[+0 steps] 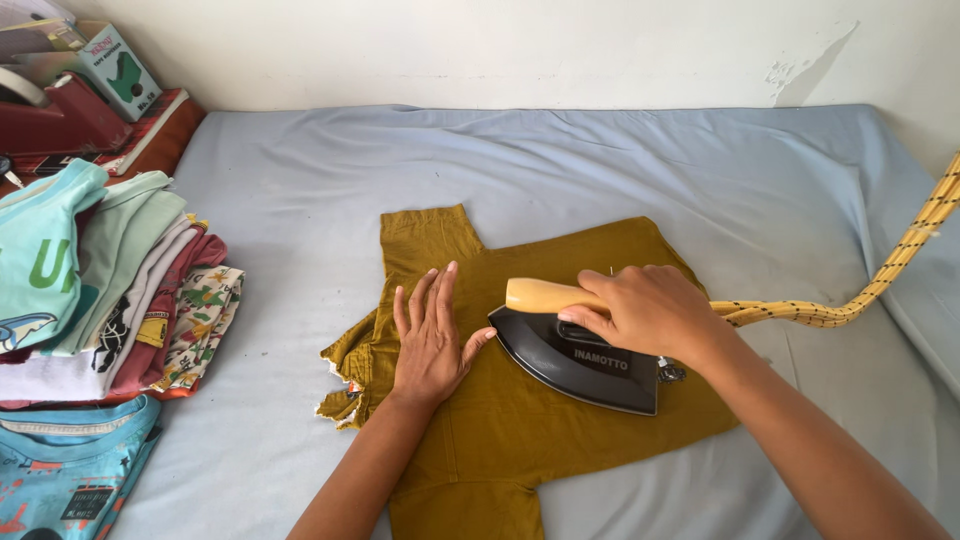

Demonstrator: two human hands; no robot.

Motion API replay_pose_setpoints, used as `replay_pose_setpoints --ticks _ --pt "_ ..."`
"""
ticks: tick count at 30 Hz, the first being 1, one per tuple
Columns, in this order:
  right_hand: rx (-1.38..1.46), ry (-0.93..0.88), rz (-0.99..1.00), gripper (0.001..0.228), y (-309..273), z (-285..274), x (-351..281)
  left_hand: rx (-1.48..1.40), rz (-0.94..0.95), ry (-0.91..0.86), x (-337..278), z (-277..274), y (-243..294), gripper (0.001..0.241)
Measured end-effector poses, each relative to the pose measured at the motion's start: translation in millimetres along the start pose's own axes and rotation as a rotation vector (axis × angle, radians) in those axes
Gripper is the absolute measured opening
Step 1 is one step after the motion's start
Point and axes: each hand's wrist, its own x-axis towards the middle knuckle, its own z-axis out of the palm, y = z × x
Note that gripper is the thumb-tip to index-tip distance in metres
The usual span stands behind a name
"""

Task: The person irons a mustard-colored short-sleeved shirt on a light blue ironing board. They smooth the fabric with one hand while moving the iron with the other, then fold the shirt neatly.

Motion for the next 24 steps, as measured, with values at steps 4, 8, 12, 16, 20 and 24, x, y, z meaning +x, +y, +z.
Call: replay_pose_setpoints --ticks 4,8,12,16,20,24 --pt "-0.014 0.153 0.126 0.052 -2.7 4.8 22.4 -0.012 0.024 0.054 -3.4 0.5 -1.3 0.097" --pt "-0.008 0.241 0.206 0.054 -11.1 15.1 52.5 -0.039 0.036 0.083 -5.2 -3.1 -0.7 0.095" --pt "0.048 0.244 0.158 0.055 -6.2 15.4 61.0 -0.080 0.040 0.109 -5.2 -7.6 -0.9 0.092" --pt "0.140 0.109 0.044 0.053 -8.1 7.0 42.5 -0.115 0.025 0.117 -4.8 -9.8 -1.2 0.090" --pt "0.124 -0.033 -0.025 0.052 -23.4 -5.4 -3.3 -0.112 0.048 0.096 -4.1 -11.2 -0.7 0.090" --pt "0.054 -0.036 -0.008 0.051 -33.3 -4.5 -46.7 -0.114 0.093 0.005 -2.1 -17.4 2.5 0.083"
